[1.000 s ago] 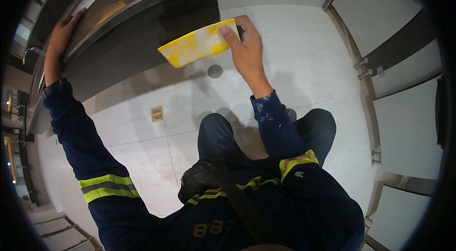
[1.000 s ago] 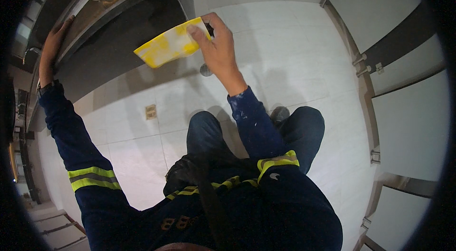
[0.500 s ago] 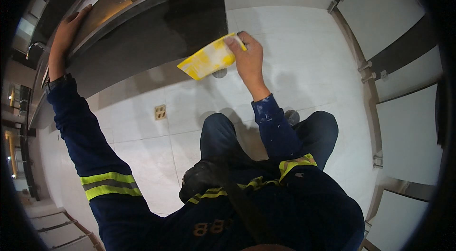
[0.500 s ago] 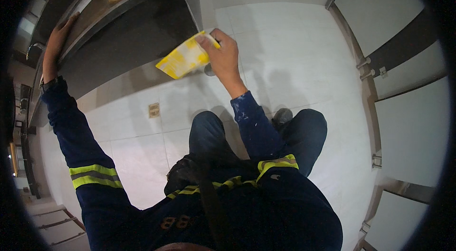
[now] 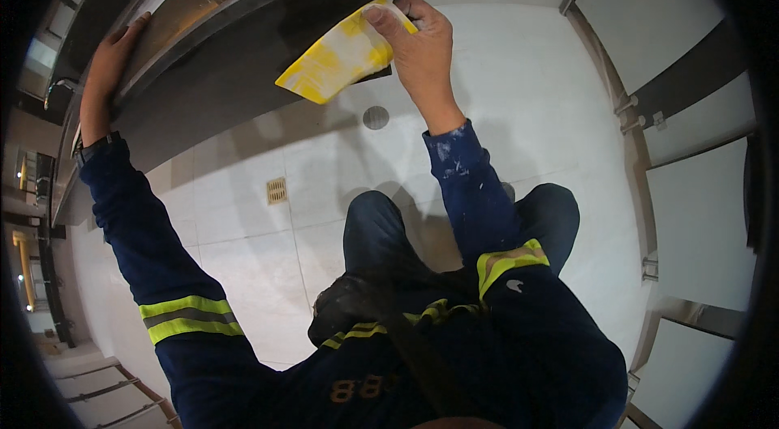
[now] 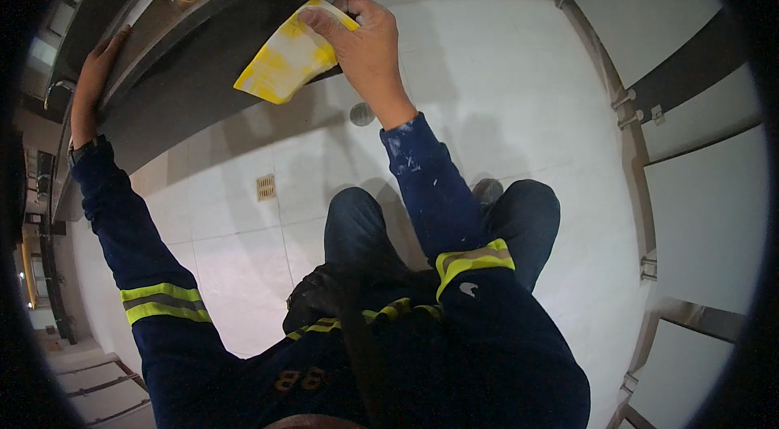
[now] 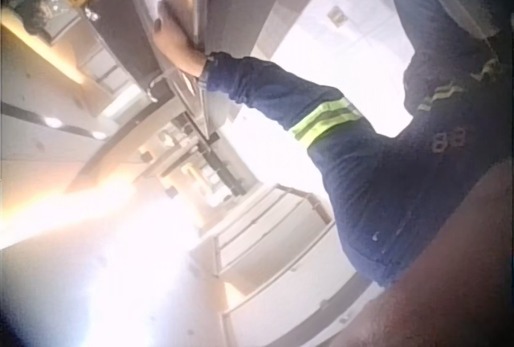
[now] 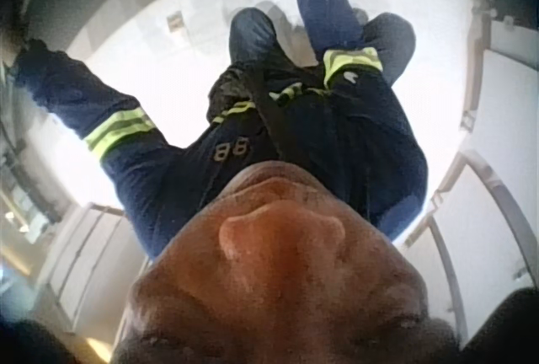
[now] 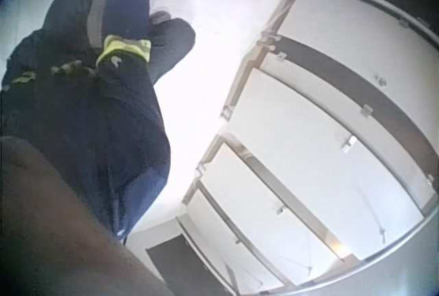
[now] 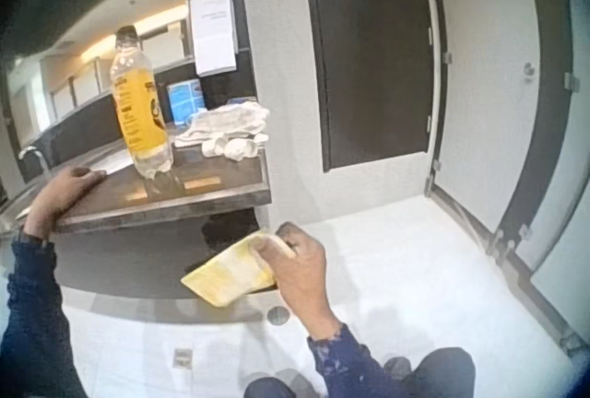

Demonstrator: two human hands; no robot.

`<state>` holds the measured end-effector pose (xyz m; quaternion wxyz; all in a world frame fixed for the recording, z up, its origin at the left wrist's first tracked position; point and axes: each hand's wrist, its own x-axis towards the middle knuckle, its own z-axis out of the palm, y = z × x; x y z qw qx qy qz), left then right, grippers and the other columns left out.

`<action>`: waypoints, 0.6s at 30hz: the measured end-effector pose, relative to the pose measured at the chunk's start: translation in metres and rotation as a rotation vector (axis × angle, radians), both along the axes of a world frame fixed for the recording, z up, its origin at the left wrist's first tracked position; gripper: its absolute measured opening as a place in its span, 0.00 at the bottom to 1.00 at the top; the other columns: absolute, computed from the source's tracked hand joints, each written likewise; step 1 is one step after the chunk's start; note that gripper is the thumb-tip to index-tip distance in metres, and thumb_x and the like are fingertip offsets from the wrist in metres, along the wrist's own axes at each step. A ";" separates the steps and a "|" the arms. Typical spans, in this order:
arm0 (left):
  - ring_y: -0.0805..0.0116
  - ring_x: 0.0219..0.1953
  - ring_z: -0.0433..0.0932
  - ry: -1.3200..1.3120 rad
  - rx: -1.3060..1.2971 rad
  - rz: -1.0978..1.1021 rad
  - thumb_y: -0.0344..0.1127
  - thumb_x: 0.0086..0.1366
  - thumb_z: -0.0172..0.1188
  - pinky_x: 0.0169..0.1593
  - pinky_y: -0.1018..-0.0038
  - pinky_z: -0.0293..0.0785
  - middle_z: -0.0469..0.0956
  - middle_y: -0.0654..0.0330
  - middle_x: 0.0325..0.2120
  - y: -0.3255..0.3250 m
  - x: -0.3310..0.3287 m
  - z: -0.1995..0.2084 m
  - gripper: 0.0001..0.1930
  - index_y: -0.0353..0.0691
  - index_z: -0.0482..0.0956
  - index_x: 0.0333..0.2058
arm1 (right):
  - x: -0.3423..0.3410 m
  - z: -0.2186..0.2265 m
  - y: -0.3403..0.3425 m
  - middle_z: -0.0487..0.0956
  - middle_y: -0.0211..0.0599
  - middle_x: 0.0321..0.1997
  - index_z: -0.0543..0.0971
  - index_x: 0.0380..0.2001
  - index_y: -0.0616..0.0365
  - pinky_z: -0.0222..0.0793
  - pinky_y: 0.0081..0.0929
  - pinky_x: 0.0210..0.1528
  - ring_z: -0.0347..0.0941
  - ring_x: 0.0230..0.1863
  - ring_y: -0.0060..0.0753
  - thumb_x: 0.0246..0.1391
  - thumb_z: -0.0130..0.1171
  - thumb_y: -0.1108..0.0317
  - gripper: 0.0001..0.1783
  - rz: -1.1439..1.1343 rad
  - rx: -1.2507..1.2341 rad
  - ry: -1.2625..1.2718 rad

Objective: The person kneels on the floor and scrubs the interior of a stainless steel sink using a yellow abrasive pad. They then pour liquid from a bottle onto a white cloth and wipe the sink surface with it.

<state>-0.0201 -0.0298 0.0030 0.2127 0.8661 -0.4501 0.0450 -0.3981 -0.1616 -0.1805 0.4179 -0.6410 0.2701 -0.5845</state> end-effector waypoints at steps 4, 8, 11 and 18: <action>0.62 0.44 0.80 -0.009 -0.026 -0.067 0.67 0.62 0.54 0.54 0.72 0.69 0.82 0.48 0.40 -0.008 0.001 -0.003 0.38 0.30 0.81 0.48 | -0.008 -0.058 0.008 0.78 0.42 0.21 0.76 0.22 0.65 0.67 0.25 0.29 0.73 0.24 0.24 0.52 0.68 0.59 0.19 -0.097 0.048 0.039; 0.65 0.43 0.80 0.035 -0.027 -0.043 0.63 0.64 0.55 0.52 0.73 0.69 0.82 0.50 0.39 -0.006 -0.007 0.000 0.35 0.30 0.81 0.48 | -0.009 -0.038 0.004 0.78 0.42 0.21 0.76 0.22 0.65 0.68 0.26 0.30 0.74 0.24 0.25 0.51 0.69 0.56 0.21 -0.013 0.050 0.064; 0.66 0.41 0.79 0.034 -0.049 -0.095 0.62 0.65 0.55 0.51 0.75 0.70 0.82 0.51 0.38 -0.001 0.013 0.001 0.34 0.31 0.81 0.48 | -0.001 0.026 -0.007 0.79 0.44 0.22 0.78 0.27 0.67 0.71 0.27 0.32 0.77 0.27 0.28 0.48 0.70 0.47 0.28 0.045 -0.051 -0.018; 0.65 0.41 0.79 -0.012 -0.076 -0.098 0.63 0.65 0.55 0.51 0.75 0.70 0.82 0.50 0.38 -0.005 0.002 -0.004 0.35 0.30 0.80 0.49 | 0.000 0.017 -0.007 0.81 0.45 0.28 0.80 0.34 0.70 0.74 0.27 0.32 0.78 0.28 0.30 0.46 0.73 0.50 0.29 0.045 0.009 -0.108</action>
